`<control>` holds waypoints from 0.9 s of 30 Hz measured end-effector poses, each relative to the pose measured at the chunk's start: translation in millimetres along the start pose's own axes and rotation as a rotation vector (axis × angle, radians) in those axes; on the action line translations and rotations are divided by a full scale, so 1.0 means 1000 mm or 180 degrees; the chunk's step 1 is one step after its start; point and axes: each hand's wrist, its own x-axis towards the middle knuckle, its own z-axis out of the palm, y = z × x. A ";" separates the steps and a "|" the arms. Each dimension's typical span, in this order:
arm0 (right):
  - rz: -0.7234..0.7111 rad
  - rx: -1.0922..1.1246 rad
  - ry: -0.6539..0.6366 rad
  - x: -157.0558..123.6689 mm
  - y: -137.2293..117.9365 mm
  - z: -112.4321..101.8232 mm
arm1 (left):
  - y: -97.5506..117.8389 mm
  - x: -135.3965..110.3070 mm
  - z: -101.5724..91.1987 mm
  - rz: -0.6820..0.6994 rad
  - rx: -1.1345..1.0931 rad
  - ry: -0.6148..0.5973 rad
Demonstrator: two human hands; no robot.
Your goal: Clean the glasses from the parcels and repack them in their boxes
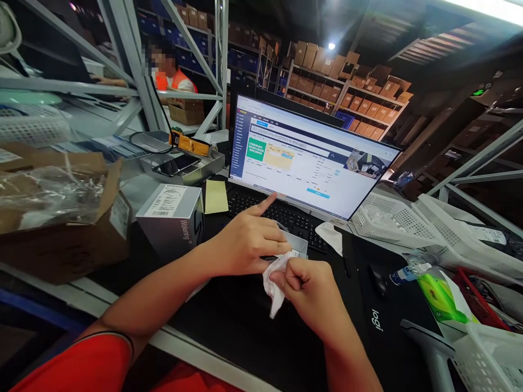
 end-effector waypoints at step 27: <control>-0.0547 -0.0076 0.0674 0.007 -0.001 0.001 | 0.020 0.001 -0.025 -0.0102 0.1003 0.0300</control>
